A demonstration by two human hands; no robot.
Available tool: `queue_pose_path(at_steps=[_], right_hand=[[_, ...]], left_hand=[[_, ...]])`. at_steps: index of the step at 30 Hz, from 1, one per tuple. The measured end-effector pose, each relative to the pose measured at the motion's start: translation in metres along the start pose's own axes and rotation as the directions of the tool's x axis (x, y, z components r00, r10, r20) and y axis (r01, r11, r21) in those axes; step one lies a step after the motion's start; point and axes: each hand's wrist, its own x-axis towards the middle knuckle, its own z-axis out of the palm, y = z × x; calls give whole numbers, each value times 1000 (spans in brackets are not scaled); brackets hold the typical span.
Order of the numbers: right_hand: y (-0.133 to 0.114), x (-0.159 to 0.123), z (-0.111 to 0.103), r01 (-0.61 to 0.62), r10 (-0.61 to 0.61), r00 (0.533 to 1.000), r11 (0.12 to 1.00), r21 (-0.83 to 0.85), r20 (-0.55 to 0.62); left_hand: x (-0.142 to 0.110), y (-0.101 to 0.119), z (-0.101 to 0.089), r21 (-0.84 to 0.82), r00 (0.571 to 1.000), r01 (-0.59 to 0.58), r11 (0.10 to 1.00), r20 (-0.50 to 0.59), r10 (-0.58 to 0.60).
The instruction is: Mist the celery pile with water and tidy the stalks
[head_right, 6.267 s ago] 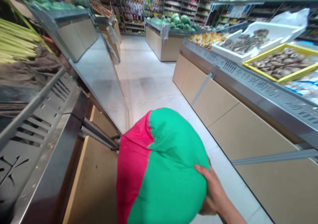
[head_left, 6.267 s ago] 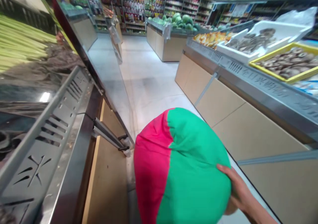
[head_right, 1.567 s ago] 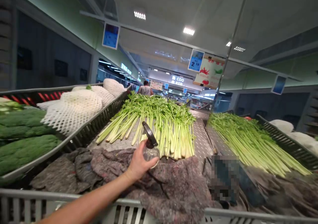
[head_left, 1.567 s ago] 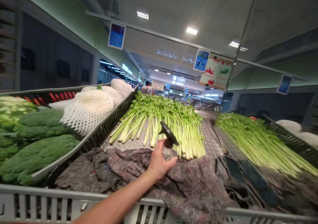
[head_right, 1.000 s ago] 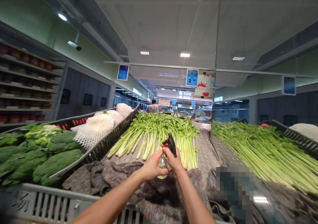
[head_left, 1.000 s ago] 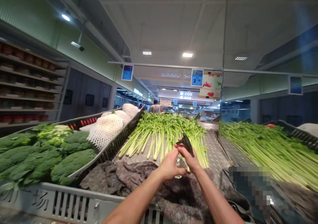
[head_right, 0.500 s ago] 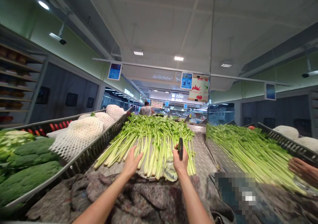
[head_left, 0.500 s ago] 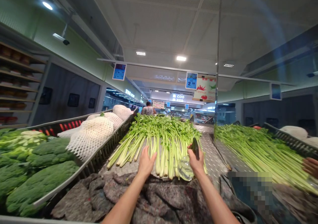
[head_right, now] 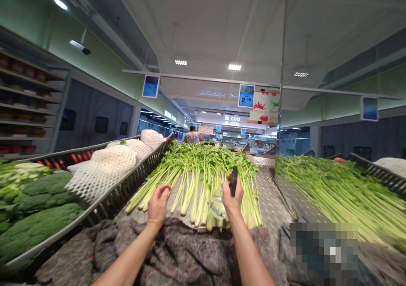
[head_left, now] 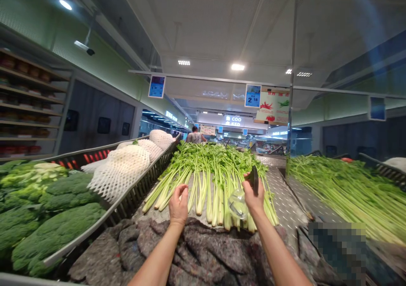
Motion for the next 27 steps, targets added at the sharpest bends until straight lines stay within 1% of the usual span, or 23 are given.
queue_pose_path(at_steps=[2,4,6,7,9,10,12,13,15,17,18,20,21,23,25,27], right_hand=[[0,3,2,10,-10,1000,1000,-23,14],[6,3,1,17,-16,1000,999,-35,21],[15,0,-3,-2,2,1000,1000,-19,27],[19,-2,-5,-19,19,999,1000,-3,31],[24,-6,-8,-45,43,998,998,42,36],[25,-8,-9,-49,46,998,997,67,41],[23,-12,-7,-50,44,997,994,99,65],[21,-14,-6,-54,45,995,994,99,90],[16,-18,-1,-68,56,988,994,82,145],[13,-21,2,-82,67,983,993,82,173],[13,-23,3,-88,71,981,992,88,179],[13,-25,3,-83,65,982,992,95,178],[15,-26,3,-69,52,982,994,89,182],[18,-27,2,-31,19,981,998,59,194],[21,-28,2,-5,0,978,1000,22,206],[19,-27,3,5,-4,980,1000,-4,198]], left_hand=[[-2,1,3,87,995,2,996,95,-11],[-3,8,7,241,979,-56,969,204,6],[-2,19,13,381,955,-120,917,296,2],[0,25,16,427,947,-128,895,321,-18],[6,32,21,482,940,-101,870,334,-75],[10,33,23,499,937,-75,863,332,-111],[18,29,21,515,925,-24,857,336,-176],[22,23,19,511,924,0,860,329,-195],[27,11,12,460,944,38,887,273,-182],[30,1,4,352,981,50,935,158,-112],[31,-2,0,300,994,31,953,91,-62],[31,-3,-5,236,999,-33,971,-5,35],[30,-2,-6,223,997,-67,972,-24,74],[30,1,-7,226,993,-109,968,-24,118],[30,4,-5,262,995,-87,961,-15,94],[31,3,-4,322,1000,23,947,-10,-21]])
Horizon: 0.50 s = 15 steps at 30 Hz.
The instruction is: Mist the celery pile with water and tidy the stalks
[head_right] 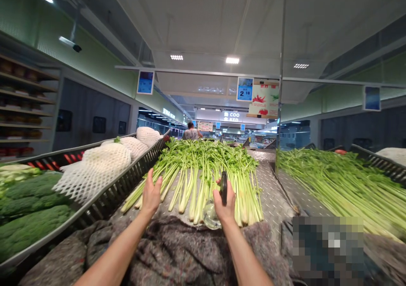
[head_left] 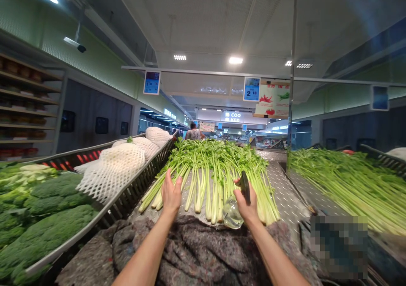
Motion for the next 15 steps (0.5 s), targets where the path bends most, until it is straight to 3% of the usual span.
queue_pose_path(at_steps=[3,5,7,10,15], right_hand=[[-16,2,4,53,-52,997,999,8,-58],[-34,6,9,118,-114,992,991,62,-60],[-51,13,19,127,-125,992,989,78,-20],[-63,21,38,31,-31,1000,999,44,-6],[-55,7,69,103,-108,993,990,96,56]], left_hand=[[3,-5,4,83,980,177,981,79,-184],[6,-9,7,97,976,195,976,77,-203],[7,-11,8,100,990,144,985,-3,-144],[9,-9,7,21,989,99,995,-113,-96],[15,-7,1,-118,956,-16,993,-293,-20]])
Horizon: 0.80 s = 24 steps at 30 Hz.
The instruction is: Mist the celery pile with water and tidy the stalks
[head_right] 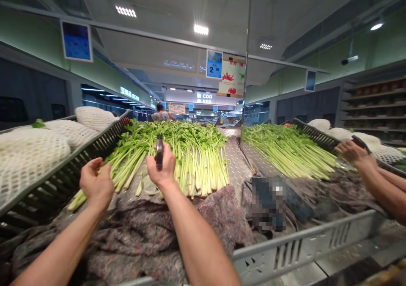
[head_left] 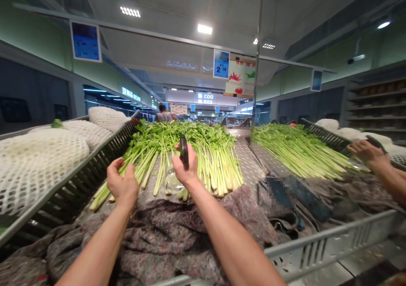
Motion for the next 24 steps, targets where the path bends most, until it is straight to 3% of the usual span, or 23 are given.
queue_pose_path(at_steps=[2,4,6,10,15,18,20,22,24], right_hand=[[2,-11,7,7,-8,999,999,53,35],[1,-20,9,16,-25,995,995,95,101],[-2,-24,8,6,-27,991,988,152,135],[-3,-26,5,-20,4,992,992,127,126],[2,-34,7,-9,-3,984,998,64,179],[3,-36,8,5,-14,978,999,48,209],[4,-35,7,12,-21,981,999,49,194],[5,-32,6,2,-9,986,999,43,166],[7,-30,5,-24,21,991,999,21,132]], left_hand=[[5,-5,-1,-10,997,46,999,-59,-46],[10,-9,-2,-9,976,184,983,-120,-183],[10,-10,-4,31,953,289,957,-104,-284],[1,0,-10,239,988,81,968,112,-110],[-10,7,-12,256,980,109,960,136,-148],[-11,6,-9,331,958,66,941,244,-153],[-11,7,-11,427,936,-74,901,341,-84],[-9,6,-18,483,882,-248,840,470,-10],[-6,4,-30,519,846,-344,782,532,18]])
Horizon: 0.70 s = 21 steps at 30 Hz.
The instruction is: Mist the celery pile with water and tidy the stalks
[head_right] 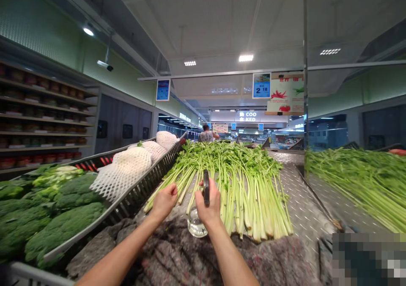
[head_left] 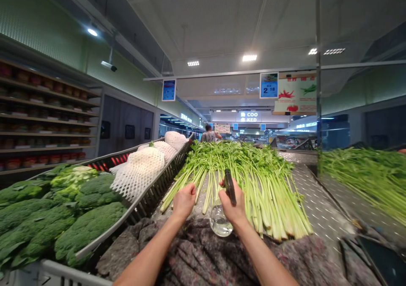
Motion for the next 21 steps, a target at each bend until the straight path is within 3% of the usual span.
queue_pose_path(at_steps=[4,10,15,21], right_hand=[[2,3,-3,-26,23,997,999,-38,-67],[-4,10,-29,-29,27,998,999,-31,-59],[-2,15,-62,-68,66,998,987,-145,-23],[14,3,-60,-89,79,993,990,-111,-89]], left_hand=[[-9,-17,-7,-5,993,7,1000,-121,-8],[-13,-23,4,-139,998,68,988,-7,-70],[-11,-24,11,-328,998,-11,945,-61,-9],[-14,-21,12,-453,995,-79,888,-86,45]])
